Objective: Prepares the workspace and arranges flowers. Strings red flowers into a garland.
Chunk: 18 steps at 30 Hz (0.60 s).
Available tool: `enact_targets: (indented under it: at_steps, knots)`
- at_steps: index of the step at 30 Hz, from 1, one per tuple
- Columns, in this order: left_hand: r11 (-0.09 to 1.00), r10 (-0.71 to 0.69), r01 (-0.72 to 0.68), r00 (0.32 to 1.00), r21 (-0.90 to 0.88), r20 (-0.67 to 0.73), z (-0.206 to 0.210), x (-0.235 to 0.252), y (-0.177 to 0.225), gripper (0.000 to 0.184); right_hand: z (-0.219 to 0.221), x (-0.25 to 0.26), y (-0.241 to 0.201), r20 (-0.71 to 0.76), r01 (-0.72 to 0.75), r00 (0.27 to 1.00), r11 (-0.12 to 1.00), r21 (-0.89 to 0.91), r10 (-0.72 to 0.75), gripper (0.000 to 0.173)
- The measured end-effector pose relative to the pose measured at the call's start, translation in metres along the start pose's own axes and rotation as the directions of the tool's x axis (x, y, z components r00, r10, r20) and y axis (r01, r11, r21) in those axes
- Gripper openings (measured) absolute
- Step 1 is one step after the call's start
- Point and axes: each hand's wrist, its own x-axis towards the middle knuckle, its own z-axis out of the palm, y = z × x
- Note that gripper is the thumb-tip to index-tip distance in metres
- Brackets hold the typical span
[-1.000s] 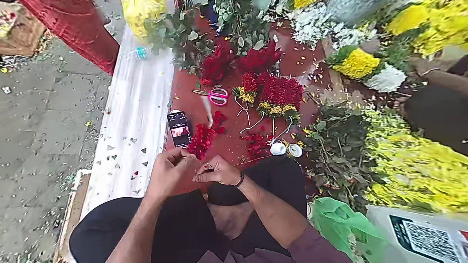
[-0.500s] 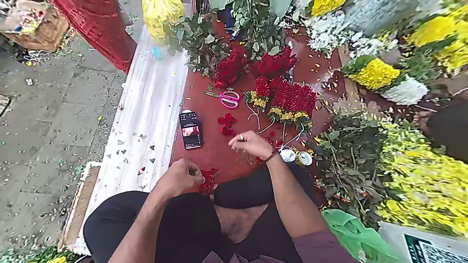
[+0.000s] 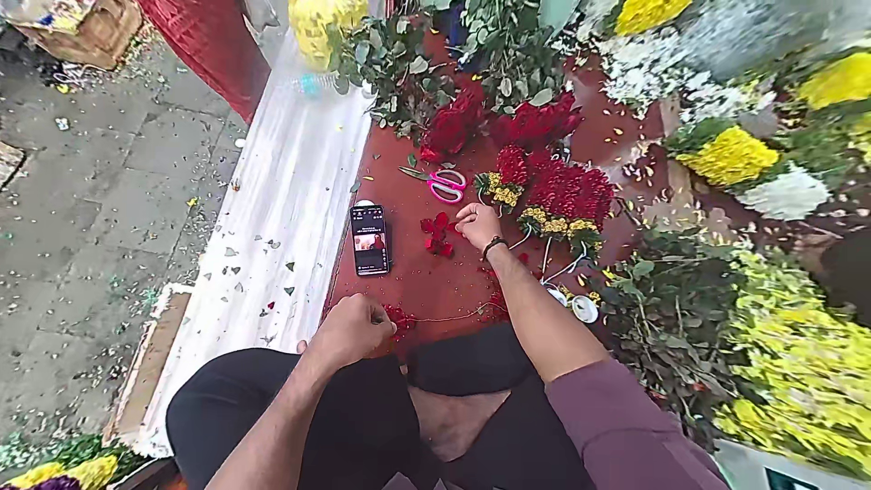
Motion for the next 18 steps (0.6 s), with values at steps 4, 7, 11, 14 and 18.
enact_targets:
  at_steps: [4, 7, 11, 14, 18]
  knots:
    - [1.0, 0.028, -0.029, 0.999, -0.007, -0.031, 0.003, -0.004, 0.003, 0.022, -0.021, -0.062, -0.027, 0.065, -0.042, 0.998, 0.894, 0.446, 0.014, 0.021]
    - [0.999, 0.038, -0.039, 0.999, -0.012, -0.038, 0.005, -0.008, 0.004, 0.024, -0.025, -0.109, -0.042, 0.049, 0.004, 0.998, 0.813, 0.582, -0.04, 0.02]
    - [0.999, 0.039, -0.04, 0.999, -0.013, -0.027, 0.007, -0.007, 0.003, 0.024, -0.018, -0.155, -0.045, 0.039, 0.068, 0.991, 0.725, 0.685, -0.129, 0.014]
    - [0.999, 0.026, -0.027, 0.999, -0.019, -0.023, 0.008, -0.005, 0.0, 0.025, -0.008, -0.158, -0.039, 0.043, 0.109, 0.98, 0.711, 0.695, -0.193, 0.017]
    - [0.999, 0.014, -0.015, 0.999, -0.04, -0.038, 0.009, 0.0, 0.0, 0.026, -0.005, -0.153, -0.042, 0.1, 0.133, 0.956, 0.71, 0.692, -0.277, 0.027]
